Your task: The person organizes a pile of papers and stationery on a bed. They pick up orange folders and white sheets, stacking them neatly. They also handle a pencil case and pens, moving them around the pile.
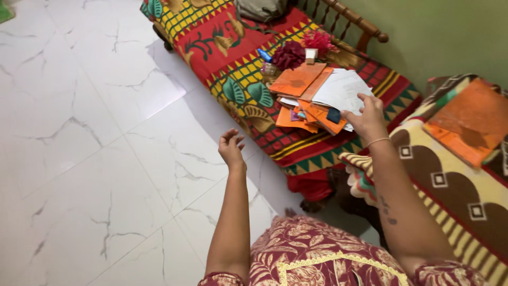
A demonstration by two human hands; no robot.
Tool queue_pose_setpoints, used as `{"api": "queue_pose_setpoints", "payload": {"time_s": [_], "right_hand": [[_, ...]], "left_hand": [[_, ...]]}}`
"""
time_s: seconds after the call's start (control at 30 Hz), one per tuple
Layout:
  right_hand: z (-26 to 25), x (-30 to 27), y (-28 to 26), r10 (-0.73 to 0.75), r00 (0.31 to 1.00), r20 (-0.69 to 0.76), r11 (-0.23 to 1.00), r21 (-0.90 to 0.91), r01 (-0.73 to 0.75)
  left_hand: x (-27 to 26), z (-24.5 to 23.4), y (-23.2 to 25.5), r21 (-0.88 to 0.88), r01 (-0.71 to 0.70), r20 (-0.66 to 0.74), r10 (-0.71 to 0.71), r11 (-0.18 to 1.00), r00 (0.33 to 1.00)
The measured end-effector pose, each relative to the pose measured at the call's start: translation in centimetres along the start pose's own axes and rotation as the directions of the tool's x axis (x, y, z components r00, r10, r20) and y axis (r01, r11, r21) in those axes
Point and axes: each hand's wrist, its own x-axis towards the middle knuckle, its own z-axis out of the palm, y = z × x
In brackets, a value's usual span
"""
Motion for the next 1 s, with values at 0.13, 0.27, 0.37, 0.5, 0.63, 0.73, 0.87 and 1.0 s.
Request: {"api": "queue_pose_setpoints", "payload": {"time_s": [0.13,0.27,0.37,0.5,0.63,0.73,0.87,1.0], "right_hand": [[3.2,2.3,-1.5,-0.029,0.999,0.035,0.999,-0.014,0.029],[7.7,6.1,-1.5,0.006,0.999,0.042,0.998,0.066,-0.009],[11.3,8.6,-1.6,0.012,0.999,0.029,0.991,0.134,-0.016],[14.4,12.4,-2.9,0.122,0.993,0.009,0.956,0.268,-0.119],[16.0,16.7,-3.4,0.213,0.976,-0.041,0.914,0.361,-0.184],[17.3,19.9,-3.5,0.231,0.967,-0.103,0.910,0.375,-0.177],[19.5,23.6,-4.1,0.204,0.947,-0.250,0.901,0.426,-0.081],[20.6,26.2,-6.5,0.156,0.938,-0.310,0.895,0.446,-0.002]], "left_hand": [[1.8,-1.4,1.1,0.023,0.012,-0.012,-0.011,1.000,1.000],[5.4,-1.5,3.6,0.025,-0.022,-0.011,0.022,0.999,1.000],[8.9,-0.2,5.8,0.066,-0.050,0.008,0.050,0.997,0.999],[14.0,3.3,7.7,0.130,-0.059,0.108,0.045,0.990,0.993],[19.1,7.7,8.2,0.213,-0.060,0.218,0.013,0.975,0.976],[22.2,9.5,8.8,0.274,-0.040,0.233,-0.026,0.961,0.972],[26.3,10.0,9.1,0.323,-0.002,0.225,-0.075,0.946,0.972],[31.9,10.5,8.6,0.284,0.034,0.215,-0.098,0.958,0.972]]}}
